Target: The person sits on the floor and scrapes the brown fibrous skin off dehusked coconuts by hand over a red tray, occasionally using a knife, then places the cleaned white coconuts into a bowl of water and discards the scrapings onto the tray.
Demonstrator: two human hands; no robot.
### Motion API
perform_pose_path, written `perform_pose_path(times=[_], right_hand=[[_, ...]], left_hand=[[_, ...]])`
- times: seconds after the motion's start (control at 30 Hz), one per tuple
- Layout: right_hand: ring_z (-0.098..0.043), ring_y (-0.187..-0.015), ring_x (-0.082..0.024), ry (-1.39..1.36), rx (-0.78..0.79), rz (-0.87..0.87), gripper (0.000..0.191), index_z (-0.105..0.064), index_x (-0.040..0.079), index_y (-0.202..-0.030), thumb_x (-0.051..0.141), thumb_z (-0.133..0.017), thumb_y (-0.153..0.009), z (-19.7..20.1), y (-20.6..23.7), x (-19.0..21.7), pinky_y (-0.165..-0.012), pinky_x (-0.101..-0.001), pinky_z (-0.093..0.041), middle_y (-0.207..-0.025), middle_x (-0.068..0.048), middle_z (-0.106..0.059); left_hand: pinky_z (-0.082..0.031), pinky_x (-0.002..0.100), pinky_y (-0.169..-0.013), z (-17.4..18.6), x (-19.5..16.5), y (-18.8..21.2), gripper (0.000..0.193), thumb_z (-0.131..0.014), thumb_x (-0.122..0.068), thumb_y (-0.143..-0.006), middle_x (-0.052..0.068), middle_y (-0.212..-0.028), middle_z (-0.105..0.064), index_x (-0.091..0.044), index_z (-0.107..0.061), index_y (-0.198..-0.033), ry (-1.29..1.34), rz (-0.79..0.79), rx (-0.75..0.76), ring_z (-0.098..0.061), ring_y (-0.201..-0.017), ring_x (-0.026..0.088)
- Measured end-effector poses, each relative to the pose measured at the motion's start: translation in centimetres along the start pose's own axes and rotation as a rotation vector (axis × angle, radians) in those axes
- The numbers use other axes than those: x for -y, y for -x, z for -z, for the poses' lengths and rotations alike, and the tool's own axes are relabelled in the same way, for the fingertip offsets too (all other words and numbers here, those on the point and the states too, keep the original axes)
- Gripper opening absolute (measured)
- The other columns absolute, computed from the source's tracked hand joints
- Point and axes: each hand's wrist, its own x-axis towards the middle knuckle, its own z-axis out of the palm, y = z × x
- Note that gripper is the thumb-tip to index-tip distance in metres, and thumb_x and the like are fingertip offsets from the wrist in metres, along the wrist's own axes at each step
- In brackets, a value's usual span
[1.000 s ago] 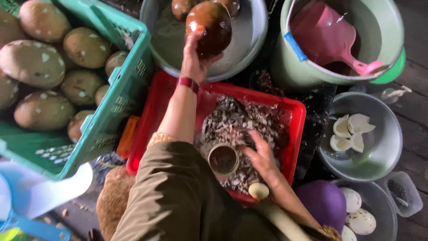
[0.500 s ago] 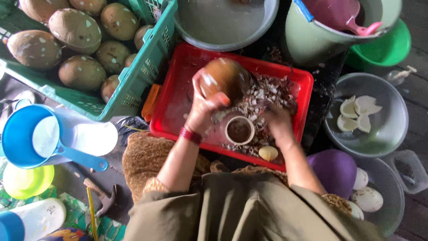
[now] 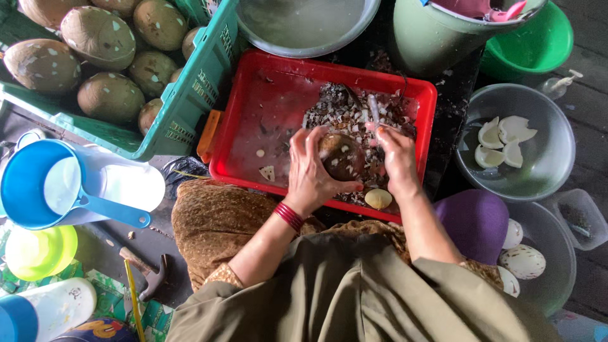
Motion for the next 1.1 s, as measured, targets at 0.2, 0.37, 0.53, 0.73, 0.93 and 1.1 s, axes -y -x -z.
perform_pose_path(times=[0.2,0.37,0.53,0.73,0.93,1.1], right_hand=[[-0.063,-0.129,-0.023,0.547,-0.028,0.662,0.019,-0.073,0.002,-0.109,0.015,-0.060,-0.106,-1.5,1.9,-3.3,-0.104,-0.0350,-0.054,-0.126,-0.014,-0.071],[-0.063,-0.105,-0.027,-0.471,0.172,-0.354,0.028,-0.072,-0.002,-0.116,0.019,-0.062,-0.100,0.1,-3.7,-7.1,-0.089,-0.0409,-0.053,-0.110,-0.014,-0.072],[-0.060,-0.118,-0.033,0.389,-0.089,0.398,0.033,-0.070,0.001,-0.120,0.019,-0.067,-0.093,-1.4,2.7,-2.9,-0.100,-0.0413,-0.050,-0.129,-0.016,-0.064],[-0.064,-0.128,-0.026,0.418,-0.073,0.489,0.020,-0.074,0.001,-0.113,0.013,-0.065,-0.100,-1.0,3.2,-1.2,-0.104,-0.0357,-0.052,-0.152,-0.017,-0.056],[-0.066,-0.120,-0.029,0.146,0.014,0.071,0.030,-0.078,0.004,-0.118,0.024,-0.060,-0.105,-0.5,0.9,-2.6,-0.102,-0.0338,-0.052,-0.136,-0.025,-0.070],[-0.061,-0.119,-0.030,0.702,-0.131,0.759,0.027,-0.075,0.001,-0.110,0.021,-0.057,-0.107,-1.5,4.7,-2.7,-0.098,-0.0361,-0.050,-0.133,-0.028,-0.065]], left_hand=[[-0.052,0.048,-0.102,0.0,-0.6,-0.7,0.108,-0.098,-0.039,-0.054,0.019,-0.134,-0.057,-0.014,-0.048,-0.146,0.083,0.189,0.200,-0.059,-0.124,0.038],[-0.052,0.048,-0.102,-0.5,-1.9,1.3,0.107,-0.098,-0.039,-0.049,0.019,-0.136,-0.054,-0.013,-0.049,-0.141,0.116,0.101,0.107,-0.057,-0.126,0.038],[-0.052,0.049,-0.101,-1.9,-1.5,1.5,0.096,-0.093,-0.035,-0.062,0.017,-0.138,-0.054,-0.014,-0.048,-0.145,0.073,0.191,0.031,-0.058,-0.126,0.038],[-0.053,0.050,-0.100,-2.1,-2.0,1.1,0.099,-0.095,-0.037,-0.063,0.017,-0.141,-0.051,-0.015,-0.047,-0.147,-0.030,0.215,0.068,-0.057,-0.126,0.040],[-0.053,0.052,-0.094,-1.2,-3.0,0.8,0.108,-0.096,-0.038,-0.047,0.017,-0.139,-0.049,-0.016,-0.047,-0.141,-0.098,0.206,0.076,-0.053,-0.124,0.043],[-0.056,0.049,-0.104,-1.9,-1.9,1.0,0.086,-0.091,-0.035,-0.083,0.012,-0.150,-0.051,-0.022,-0.049,-0.156,-0.164,0.188,0.070,-0.058,-0.131,0.036]])
